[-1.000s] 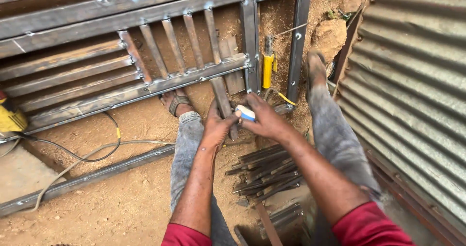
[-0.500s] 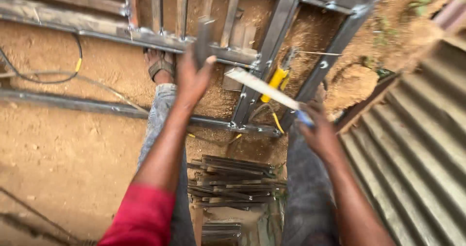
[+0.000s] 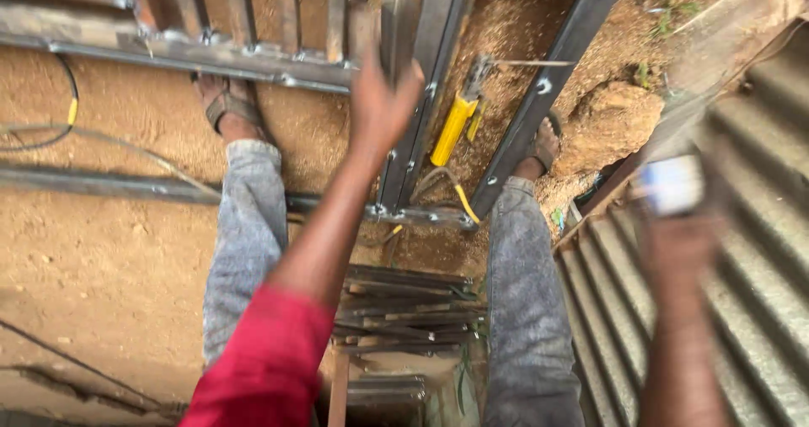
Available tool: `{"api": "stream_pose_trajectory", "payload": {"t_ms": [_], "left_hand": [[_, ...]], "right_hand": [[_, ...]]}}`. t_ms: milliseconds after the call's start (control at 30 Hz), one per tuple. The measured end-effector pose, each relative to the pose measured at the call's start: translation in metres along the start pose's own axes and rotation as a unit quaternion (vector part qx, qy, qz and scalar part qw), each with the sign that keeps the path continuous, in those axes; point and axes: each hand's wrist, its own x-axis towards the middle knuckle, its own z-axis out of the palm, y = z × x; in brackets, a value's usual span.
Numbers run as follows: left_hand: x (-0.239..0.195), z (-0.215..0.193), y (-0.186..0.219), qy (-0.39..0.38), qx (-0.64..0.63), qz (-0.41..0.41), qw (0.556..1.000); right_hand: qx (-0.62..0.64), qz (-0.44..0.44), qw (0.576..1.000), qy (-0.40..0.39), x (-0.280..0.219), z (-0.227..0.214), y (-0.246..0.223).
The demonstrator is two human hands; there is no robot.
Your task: The person grinds and welds a metal gate frame, using an angle grinder to smooth welds and a welding torch to attach metal bars. They measure sections with a tape measure and adjust the gate's position during the process.
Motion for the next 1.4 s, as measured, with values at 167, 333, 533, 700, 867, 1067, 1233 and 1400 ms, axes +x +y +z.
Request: {"api": "stream_pose_trajectory", "payload": {"t_ms": [167,333,533,700,867,1067,1233,1400], "left_hand": [[-0.148,-0.041,0.017,-0.186,-0.205,-0.277,0.920],[-0.151,-0.080,-0.004,-0.065,-0.308,-0.400,0.861],[-0.114,-0.082,0.001,-0.143,-0.220,-0.257,0.930],[-0.130,-0.082,0.008,-0.182,-0.165,-0.308,0.919],[-0.126,-0.088,0.014,-0.180,-0.150,-0.311,0.921],[-0.132,-0.081,0.027,-0.183,-0.187,-0.311,0.914],[-0.138,-0.069,0.021,-0.210,-0.146,-0.350,0.901],[-0.154,-0.062,0.014,-0.219,-0.004,-0.317,0.923]], "right_hand": [[0.015,0.374,0.912,-0.169,-0.040,0.127,-0.042],[0.481,0.233,0.824,-0.188,-0.039,0.195,-0.024],[0.029,0.128,0.991,-0.011,0.059,0.284,0.124],[-0.029,0.124,0.991,0.045,0.059,0.341,0.140],[0.057,0.096,0.991,0.075,0.037,0.296,0.098],[-0.065,0.025,0.987,0.148,0.117,0.132,0.071],[-0.189,-0.046,0.969,0.155,0.257,0.048,0.046],[-0.225,-0.151,0.946,0.175,0.301,0.051,0.009]]}}
